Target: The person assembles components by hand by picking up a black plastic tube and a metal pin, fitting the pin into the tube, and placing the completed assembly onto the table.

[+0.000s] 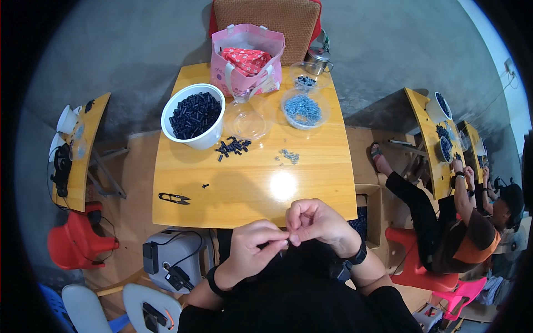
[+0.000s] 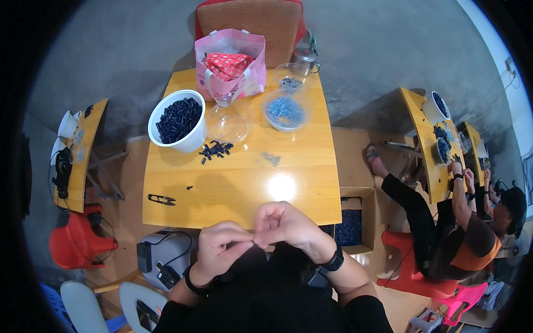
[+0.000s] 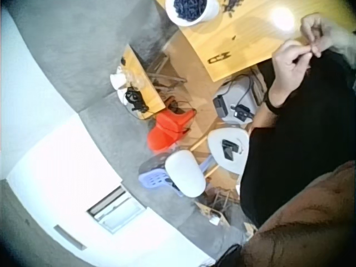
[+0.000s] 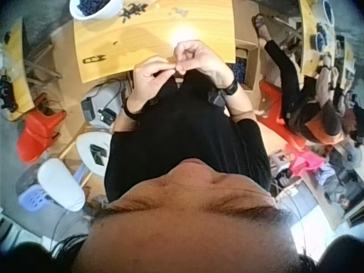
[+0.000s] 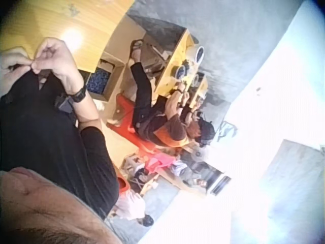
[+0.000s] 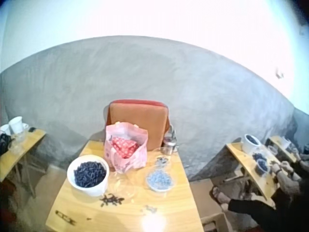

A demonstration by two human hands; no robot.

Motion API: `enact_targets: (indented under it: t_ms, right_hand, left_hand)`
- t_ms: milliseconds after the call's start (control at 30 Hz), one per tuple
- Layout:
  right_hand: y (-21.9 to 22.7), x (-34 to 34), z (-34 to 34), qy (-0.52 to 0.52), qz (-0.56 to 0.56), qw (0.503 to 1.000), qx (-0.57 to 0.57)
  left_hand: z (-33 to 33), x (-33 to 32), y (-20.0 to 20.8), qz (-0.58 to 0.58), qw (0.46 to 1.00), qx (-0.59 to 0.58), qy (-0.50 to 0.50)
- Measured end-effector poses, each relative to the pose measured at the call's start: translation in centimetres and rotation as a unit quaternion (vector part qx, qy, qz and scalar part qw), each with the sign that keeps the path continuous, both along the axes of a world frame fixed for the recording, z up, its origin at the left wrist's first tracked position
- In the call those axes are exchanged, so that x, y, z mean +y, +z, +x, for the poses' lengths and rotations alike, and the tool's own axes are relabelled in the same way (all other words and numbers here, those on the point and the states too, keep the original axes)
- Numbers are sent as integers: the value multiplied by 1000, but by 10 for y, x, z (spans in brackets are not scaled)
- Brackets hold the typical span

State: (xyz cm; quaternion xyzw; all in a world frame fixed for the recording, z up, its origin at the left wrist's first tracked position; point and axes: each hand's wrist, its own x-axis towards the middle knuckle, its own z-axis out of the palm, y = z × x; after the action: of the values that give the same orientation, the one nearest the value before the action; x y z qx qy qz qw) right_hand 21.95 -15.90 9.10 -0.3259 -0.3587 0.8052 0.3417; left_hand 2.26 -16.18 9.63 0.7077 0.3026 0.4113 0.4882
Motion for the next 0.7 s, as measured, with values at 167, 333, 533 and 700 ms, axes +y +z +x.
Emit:
enact_targets:
  t_ms: [167, 333, 533, 700]
  right_hand:
    - [-25, 15, -31, 1, -18, 1000, 23]
    - [-74, 61, -67, -101, 167, 958, -210]
    - [-94, 137, -93, -233, 400, 703, -541]
    - [-105, 148, -107, -217, 411, 637, -615]
  left_hand:
    - [-19, 9, -32, -290, 929, -231, -20]
    - [-46, 26, -76, -359, 867, -337, 78]
    - [-72, 35, -86, -391, 833, -360, 152]
    - [-81, 39, -85, -374, 846, -352, 140]
